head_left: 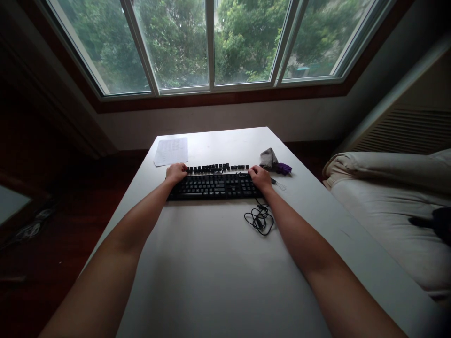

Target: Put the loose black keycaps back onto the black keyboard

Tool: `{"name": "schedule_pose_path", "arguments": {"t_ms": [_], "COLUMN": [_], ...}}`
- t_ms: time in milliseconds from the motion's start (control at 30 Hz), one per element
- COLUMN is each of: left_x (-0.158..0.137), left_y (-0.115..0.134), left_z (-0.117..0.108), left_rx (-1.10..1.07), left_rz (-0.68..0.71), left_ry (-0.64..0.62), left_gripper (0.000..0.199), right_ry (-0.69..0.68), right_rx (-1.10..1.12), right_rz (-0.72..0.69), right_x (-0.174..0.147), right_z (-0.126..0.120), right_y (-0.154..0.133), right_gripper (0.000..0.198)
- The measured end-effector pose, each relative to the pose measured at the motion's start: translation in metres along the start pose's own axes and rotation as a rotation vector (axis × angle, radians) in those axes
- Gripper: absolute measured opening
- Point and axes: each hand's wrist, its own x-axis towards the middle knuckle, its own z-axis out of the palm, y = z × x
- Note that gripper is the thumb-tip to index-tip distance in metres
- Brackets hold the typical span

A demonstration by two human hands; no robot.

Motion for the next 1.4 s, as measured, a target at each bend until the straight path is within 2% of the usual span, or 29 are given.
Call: {"name": "schedule_pose_path", "arguments": {"t_ms": [167,333,500,633,933,1300,1400], "left_x": [-0.006,-0.013,-0.024,-0.035,-0.041,-0.049,-0.052], "left_y": [0.005,-0.003,-0.012,-0.013,-0.015,-0.010,-0.008], "left_z": [-0.005,-0.023,-0.044,-0.053,-0.045,-0.046,-0.044], "left_rx": [0.048,0.063,-0.031,-0.061,-0.046,0.048,0.026], "left_rz": [0.050,0.159,0.313,0.353,0.424,0.435,0.392], "left_ry": [0.044,0.101,-0.065,-0.165,-0.147,-0.134,-0.112], "left_gripper": [0.023,0.025,0.024,0.026,0.023,0.024,0.026], "right_ry": [0.002,-0.007,-0.002,-0.007,-0.022,-0.004,-0.004], "right_rx": [-0.006,-0.007,-0.008,-0.014,-0.010,-0.008,-0.007], "right_rz": [0.001,0.001,-0.010,-0.002,0.015,0.003,0.000], "right_x": [0.000,0.001,0.000,-0.002,-0.002,-0.002,-0.002], "right_z": [0.000,0.001,0.001,-0.002,-0.005,-0.002,-0.002], "right_y": [0.000,0.001,0.000,-0.004,-0.008,-0.003,-0.004], "right_gripper": [0.030,0.030,0.029,0.030,0.030,0.030,0.029]}}
